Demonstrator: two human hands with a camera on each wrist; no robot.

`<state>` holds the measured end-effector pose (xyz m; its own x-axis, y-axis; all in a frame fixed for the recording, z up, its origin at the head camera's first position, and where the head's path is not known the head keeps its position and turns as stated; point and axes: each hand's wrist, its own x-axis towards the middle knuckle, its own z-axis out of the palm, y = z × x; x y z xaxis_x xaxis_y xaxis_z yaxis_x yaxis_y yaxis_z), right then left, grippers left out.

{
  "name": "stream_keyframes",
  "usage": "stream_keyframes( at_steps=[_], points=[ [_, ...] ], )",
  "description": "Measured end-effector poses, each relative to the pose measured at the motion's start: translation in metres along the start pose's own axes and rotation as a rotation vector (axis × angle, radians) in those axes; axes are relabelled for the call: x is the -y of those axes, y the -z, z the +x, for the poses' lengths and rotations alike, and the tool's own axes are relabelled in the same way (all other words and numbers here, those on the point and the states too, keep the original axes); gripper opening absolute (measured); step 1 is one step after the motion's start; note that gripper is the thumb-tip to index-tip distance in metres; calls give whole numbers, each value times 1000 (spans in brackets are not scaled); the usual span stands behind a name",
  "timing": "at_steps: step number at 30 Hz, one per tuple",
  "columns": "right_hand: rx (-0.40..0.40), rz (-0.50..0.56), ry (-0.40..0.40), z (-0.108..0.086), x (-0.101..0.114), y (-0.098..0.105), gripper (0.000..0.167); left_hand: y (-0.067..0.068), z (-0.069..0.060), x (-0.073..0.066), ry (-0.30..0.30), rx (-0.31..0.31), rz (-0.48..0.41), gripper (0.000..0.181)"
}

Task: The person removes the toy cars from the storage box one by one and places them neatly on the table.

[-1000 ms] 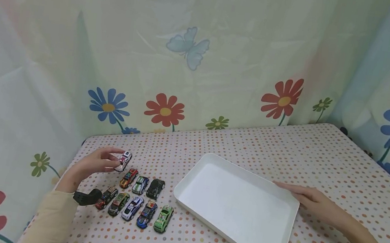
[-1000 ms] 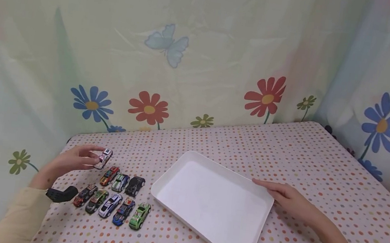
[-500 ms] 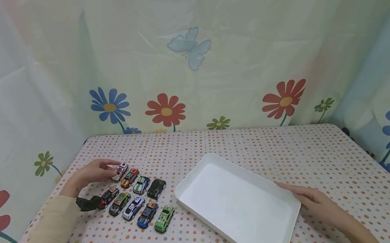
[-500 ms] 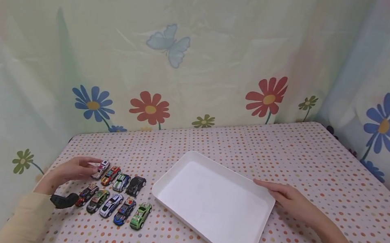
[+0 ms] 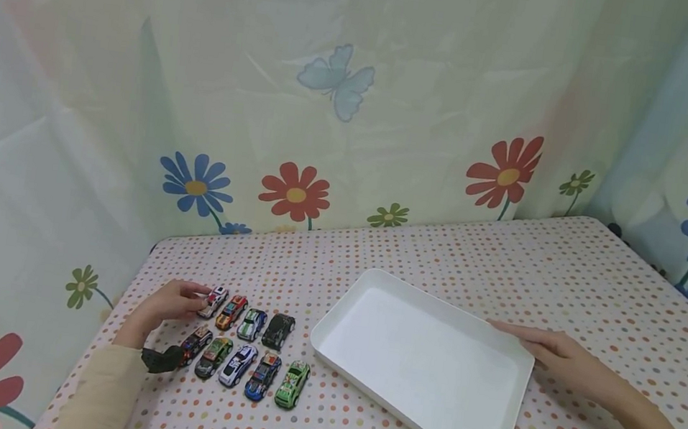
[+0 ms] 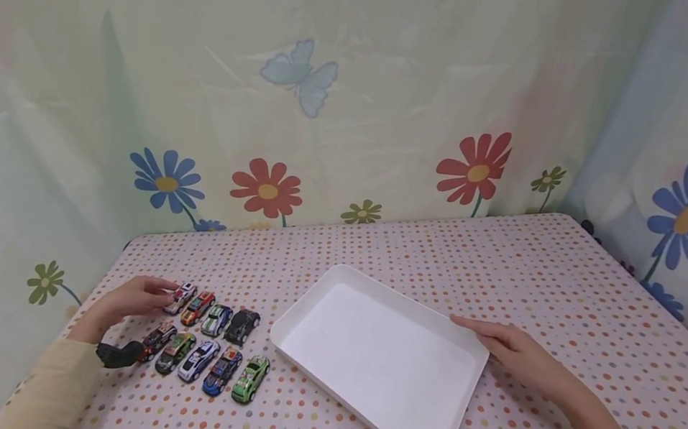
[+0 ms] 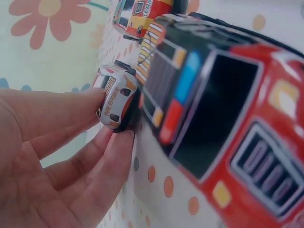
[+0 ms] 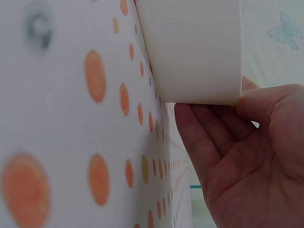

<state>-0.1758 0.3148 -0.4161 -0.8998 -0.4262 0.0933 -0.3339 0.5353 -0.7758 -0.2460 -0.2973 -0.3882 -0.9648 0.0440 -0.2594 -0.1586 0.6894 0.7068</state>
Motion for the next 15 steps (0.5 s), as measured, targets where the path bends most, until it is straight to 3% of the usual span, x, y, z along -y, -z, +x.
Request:
stream_keyframes(
  at_steps=[5,10,12,15],
  points=[
    [11,18,2,1,-1,0,36,0,1,1,-1,-32,40,34],
    [11,15,22,1,-2,0,35,-4,0,-2,-30,-95,218,36],
    [6,22,26,0,-2,0,35,-7,-3,-6,-69,-114,280,40],
    [-5,0,26,-2,-2,0,36,-11,-12,-13,-175,-155,326,47]
  ],
)
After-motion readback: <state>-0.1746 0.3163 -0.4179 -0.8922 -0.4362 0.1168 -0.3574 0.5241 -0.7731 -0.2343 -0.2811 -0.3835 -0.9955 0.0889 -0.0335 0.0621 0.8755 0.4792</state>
